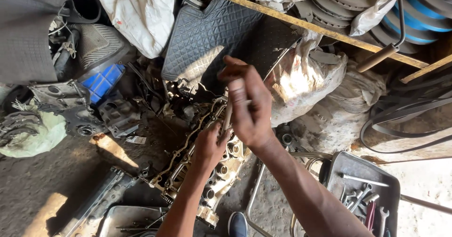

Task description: Using a socket wrench and breaker bar to loosen and remove bolts from an engine cylinder head assembly.

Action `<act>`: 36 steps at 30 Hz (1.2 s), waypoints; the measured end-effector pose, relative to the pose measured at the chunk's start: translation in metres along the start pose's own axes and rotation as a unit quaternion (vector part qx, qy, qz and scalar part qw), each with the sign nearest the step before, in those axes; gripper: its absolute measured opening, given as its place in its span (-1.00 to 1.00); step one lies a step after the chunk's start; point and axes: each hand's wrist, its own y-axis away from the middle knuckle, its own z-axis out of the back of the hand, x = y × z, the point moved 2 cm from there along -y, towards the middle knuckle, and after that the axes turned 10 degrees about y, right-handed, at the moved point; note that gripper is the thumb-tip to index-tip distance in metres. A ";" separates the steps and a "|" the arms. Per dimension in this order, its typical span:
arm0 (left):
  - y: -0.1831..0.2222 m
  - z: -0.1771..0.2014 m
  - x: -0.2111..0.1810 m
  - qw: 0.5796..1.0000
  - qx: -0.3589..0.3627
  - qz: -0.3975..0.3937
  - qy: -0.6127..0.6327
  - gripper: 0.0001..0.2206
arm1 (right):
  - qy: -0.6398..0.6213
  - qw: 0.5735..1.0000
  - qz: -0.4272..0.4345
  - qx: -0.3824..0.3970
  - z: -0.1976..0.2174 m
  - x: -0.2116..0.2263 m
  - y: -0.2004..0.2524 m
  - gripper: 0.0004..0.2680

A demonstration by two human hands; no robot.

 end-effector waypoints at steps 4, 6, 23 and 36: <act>-0.013 0.034 -0.087 0.991 -0.004 0.002 0.132 -0.69 | -0.304 0.857 -0.400 -0.111 0.005 0.004 -0.016 -0.74; -0.019 0.049 -0.135 0.987 0.013 -0.008 0.161 -0.64 | -0.383 0.741 -0.539 -0.121 0.006 -0.007 -0.027 -0.70; -0.005 -0.005 -0.039 0.998 0.056 0.028 -0.002 -0.84 | -0.186 0.844 -0.493 0.100 0.023 -0.038 -0.032 -0.77; 0.009 -0.007 -0.013 0.966 0.120 0.228 -0.006 -0.82 | -0.249 0.858 -0.442 0.079 0.014 -0.047 -0.009 -0.64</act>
